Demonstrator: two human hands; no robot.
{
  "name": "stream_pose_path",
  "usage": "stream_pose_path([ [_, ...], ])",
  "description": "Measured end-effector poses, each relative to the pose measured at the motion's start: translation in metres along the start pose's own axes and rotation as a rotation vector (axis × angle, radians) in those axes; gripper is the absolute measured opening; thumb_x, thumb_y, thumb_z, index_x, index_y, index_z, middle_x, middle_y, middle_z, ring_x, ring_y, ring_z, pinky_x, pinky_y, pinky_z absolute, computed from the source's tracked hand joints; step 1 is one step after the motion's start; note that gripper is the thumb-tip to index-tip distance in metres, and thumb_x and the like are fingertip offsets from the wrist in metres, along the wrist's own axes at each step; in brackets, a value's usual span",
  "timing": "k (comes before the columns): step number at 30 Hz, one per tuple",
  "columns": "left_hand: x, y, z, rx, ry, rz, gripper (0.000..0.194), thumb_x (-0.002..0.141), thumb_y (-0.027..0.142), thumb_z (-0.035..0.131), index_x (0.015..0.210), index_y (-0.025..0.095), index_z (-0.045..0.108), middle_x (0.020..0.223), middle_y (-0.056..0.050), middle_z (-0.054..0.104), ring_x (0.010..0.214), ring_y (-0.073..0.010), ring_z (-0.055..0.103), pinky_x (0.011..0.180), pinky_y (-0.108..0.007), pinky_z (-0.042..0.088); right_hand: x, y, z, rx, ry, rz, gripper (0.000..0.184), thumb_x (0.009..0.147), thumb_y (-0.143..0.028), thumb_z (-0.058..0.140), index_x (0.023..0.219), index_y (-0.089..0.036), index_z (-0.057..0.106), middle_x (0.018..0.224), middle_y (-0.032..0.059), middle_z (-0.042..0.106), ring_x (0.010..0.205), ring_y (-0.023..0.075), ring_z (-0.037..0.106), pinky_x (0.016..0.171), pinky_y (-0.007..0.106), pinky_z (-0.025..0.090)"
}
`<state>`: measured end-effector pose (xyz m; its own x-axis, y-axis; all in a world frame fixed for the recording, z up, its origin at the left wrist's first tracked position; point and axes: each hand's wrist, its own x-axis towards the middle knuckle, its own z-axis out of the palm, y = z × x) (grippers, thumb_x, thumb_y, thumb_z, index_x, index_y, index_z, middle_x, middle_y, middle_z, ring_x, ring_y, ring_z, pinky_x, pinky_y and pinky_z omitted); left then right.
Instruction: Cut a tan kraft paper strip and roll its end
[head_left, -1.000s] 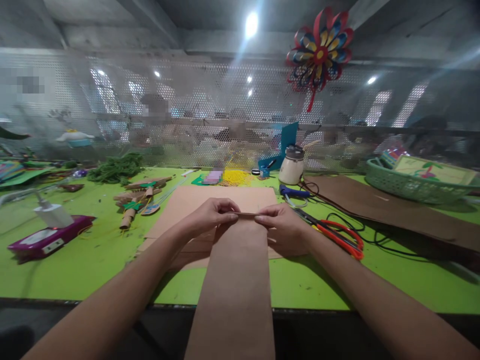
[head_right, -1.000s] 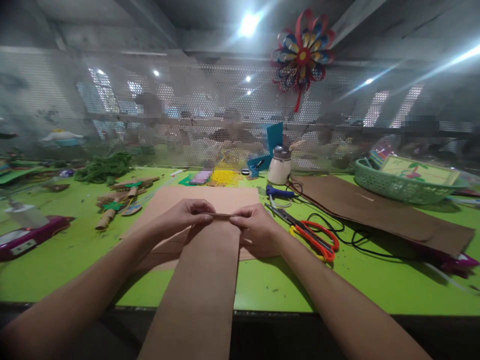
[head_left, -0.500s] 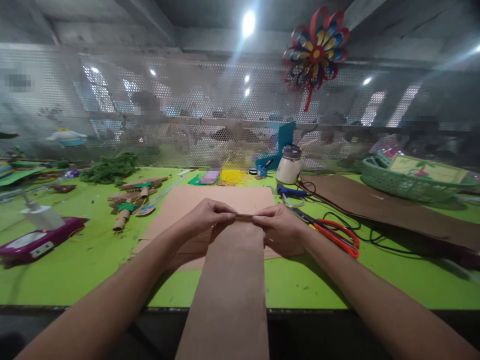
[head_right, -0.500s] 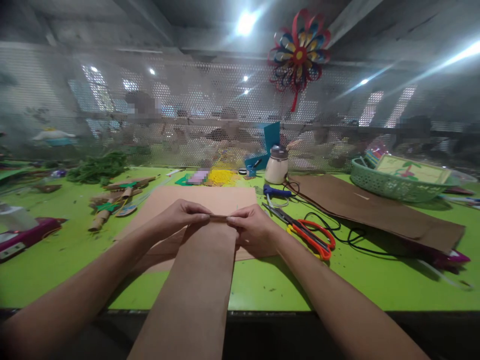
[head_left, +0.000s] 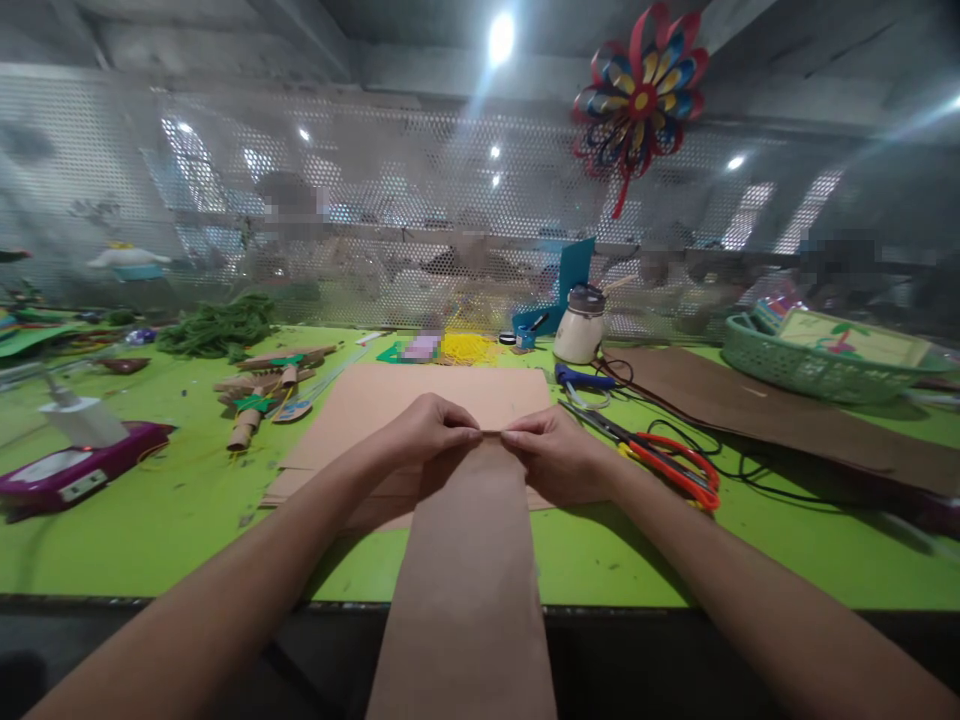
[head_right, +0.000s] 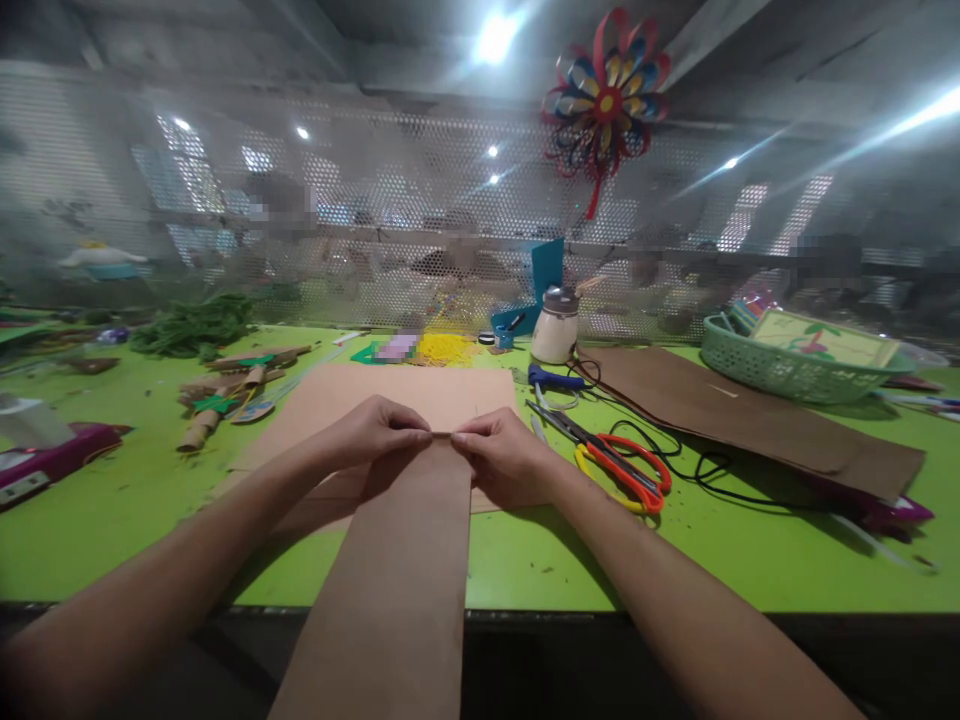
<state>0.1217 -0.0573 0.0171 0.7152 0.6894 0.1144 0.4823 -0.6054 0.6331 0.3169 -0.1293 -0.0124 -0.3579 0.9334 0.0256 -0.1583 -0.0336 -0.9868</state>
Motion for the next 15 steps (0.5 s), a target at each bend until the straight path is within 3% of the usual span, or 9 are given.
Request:
stream_pose_path([
  [6, 0.001, 0.000, 0.006, -0.037, 0.024, 0.012, 0.028, 0.076, 0.034, 0.053, 0.079, 0.011, 0.070, 0.070, -0.002, 0.066, 0.064, -0.0127, 0.053, 0.056, -0.019, 0.036, 0.001, -0.007, 0.009, -0.335, 0.151, -0.104, 0.023, 0.074, -0.035, 0.059, 0.069, -0.012, 0.061, 0.056, -0.0023, 0.045, 0.050, 0.0076, 0.035, 0.044, 0.021, 0.023],
  [11, 0.000, 0.002, 0.008, -0.062, 0.026, -0.035, 0.032, 0.076, 0.038, 0.054, 0.082, 0.012, 0.071, 0.071, -0.003, 0.066, 0.064, -0.0135, 0.053, 0.056, -0.020, 0.037, -0.001, -0.011, 0.008, -0.431, 0.119, -0.143, 0.028, 0.077, -0.036, 0.055, 0.060, -0.013, 0.055, 0.058, -0.0027, 0.044, 0.054, 0.0083, 0.036, 0.048, 0.022, 0.025],
  [15, -0.002, 0.006, 0.003, -0.111, -0.003, -0.068, 0.032, 0.075, 0.038, 0.055, 0.081, 0.011, 0.069, 0.069, -0.003, 0.064, 0.062, -0.0123, 0.051, 0.054, -0.020, 0.035, -0.001, -0.012, 0.003, -0.335, 0.050, -0.090, 0.027, 0.077, -0.038, 0.056, 0.066, -0.013, 0.058, 0.058, -0.0030, 0.046, 0.054, 0.0085, 0.037, 0.049, 0.022, 0.026],
])
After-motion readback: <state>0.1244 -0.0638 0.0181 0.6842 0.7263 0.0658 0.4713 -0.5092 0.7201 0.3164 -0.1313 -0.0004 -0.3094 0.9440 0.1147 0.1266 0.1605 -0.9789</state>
